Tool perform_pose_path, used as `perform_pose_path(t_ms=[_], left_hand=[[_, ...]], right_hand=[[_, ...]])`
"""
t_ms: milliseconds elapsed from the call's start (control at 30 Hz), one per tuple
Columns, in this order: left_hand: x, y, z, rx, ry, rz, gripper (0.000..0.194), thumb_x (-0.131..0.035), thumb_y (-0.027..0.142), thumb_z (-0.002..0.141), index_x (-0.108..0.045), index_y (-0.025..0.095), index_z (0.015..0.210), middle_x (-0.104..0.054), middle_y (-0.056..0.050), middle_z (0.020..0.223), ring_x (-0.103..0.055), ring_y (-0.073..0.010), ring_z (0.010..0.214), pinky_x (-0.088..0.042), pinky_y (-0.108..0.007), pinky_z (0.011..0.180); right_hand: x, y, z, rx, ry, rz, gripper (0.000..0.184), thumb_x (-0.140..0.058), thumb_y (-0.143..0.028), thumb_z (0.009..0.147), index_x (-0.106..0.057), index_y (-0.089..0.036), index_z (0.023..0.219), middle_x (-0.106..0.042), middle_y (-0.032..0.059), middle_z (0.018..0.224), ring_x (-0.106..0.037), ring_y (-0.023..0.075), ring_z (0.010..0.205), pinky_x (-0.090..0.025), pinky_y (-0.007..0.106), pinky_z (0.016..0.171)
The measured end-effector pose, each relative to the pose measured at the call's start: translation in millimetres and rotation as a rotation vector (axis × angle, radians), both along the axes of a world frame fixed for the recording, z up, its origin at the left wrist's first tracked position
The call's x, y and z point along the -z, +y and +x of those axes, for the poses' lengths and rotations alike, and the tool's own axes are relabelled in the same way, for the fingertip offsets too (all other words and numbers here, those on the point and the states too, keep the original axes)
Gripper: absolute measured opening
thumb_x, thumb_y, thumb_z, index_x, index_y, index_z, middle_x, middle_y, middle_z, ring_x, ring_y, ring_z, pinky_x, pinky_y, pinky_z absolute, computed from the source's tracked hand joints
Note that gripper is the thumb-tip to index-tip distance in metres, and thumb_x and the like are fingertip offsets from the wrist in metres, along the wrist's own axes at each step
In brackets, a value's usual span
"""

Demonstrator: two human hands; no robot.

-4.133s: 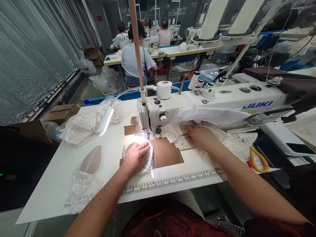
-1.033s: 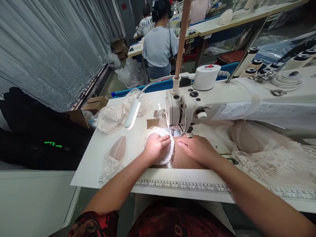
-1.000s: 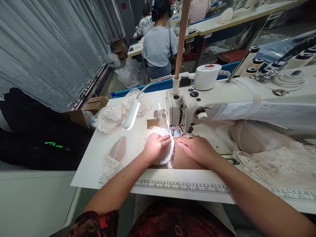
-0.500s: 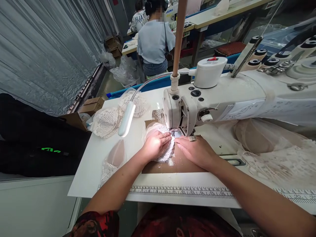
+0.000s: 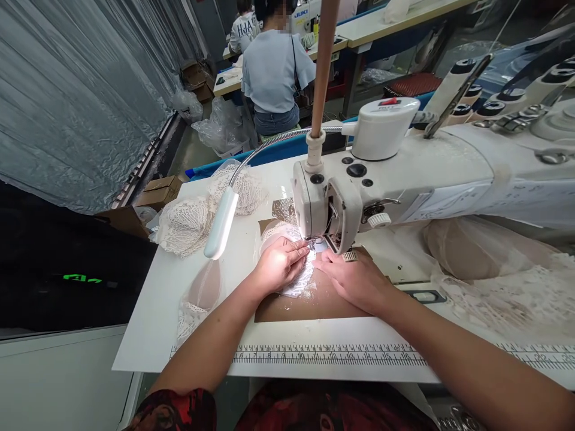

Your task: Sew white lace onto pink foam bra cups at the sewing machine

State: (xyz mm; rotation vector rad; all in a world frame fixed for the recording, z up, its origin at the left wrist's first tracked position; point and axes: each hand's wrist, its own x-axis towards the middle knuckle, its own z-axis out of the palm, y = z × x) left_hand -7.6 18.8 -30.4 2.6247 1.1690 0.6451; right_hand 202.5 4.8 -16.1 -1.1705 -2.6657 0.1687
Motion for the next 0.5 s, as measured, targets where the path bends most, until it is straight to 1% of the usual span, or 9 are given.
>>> perform_pose_path(t_ms=[167,300,400,433,500], left_hand=[[-1.0,-3,2,-0.016,0.022,0.025,0.030,-0.046,0.024,0.091,-0.068,0.015,0.110,-0.069,-0.012,0.112,-0.062,-0.0209,0.088,-0.053,-0.036,0.076],[-2.5,-1,3,-0.027,0.057,0.059,0.032,-0.042,0.024,0.093,-0.067,0.016,0.111,-0.067,-0.013,0.114,-0.061,-0.0199,0.086,-0.052,-0.035,0.076],[-6.7,-5,4,0.026,0.075,0.119,0.031,-0.041,0.024,0.093,-0.068,0.016,0.106,-0.070,-0.012,0.105,-0.061,-0.0204,0.084,-0.052,-0.035,0.074],[-7.5,-7,3,0.037,0.084,0.154,0.031,-0.041,0.023,0.093,-0.068,0.016,0.106,-0.070,-0.012,0.104,-0.062,-0.0211,0.085,-0.052,-0.035,0.074],[-3.4,-8,-5,0.060,0.135,0.224,0.030,-0.042,0.023,0.092,-0.067,0.016,0.107,-0.071,-0.011,0.101,-0.064,-0.0216,0.082,-0.052,-0.034,0.069]], right_hand=[[-0.9,-1,1,-0.020,0.007,-0.008,0.034,-0.043,-0.007,0.079,-0.070,-0.023,0.092,-0.060,0.0043,0.080,-0.045,0.0176,0.071,-0.028,0.031,0.063],[2.3,3,2,-0.012,0.030,-0.041,0.035,-0.043,-0.008,0.080,-0.070,-0.024,0.096,-0.062,0.0052,0.087,-0.048,0.0178,0.074,-0.029,0.030,0.064],[-3.1,1,2,-0.016,0.040,-0.055,0.031,-0.045,-0.011,0.079,-0.068,-0.021,0.098,-0.064,0.0070,0.088,-0.051,0.0189,0.076,-0.031,0.031,0.067],[-6.2,-1,2,-0.062,0.024,-0.064,0.028,-0.048,-0.012,0.077,-0.067,-0.019,0.096,-0.064,0.0076,0.086,-0.051,0.0194,0.075,-0.031,0.032,0.066],[-10.7,-3,0,-0.033,-0.046,-0.054,0.023,-0.051,-0.019,0.077,-0.065,-0.024,0.095,-0.065,0.0032,0.087,-0.053,0.0186,0.079,-0.032,0.030,0.064]])
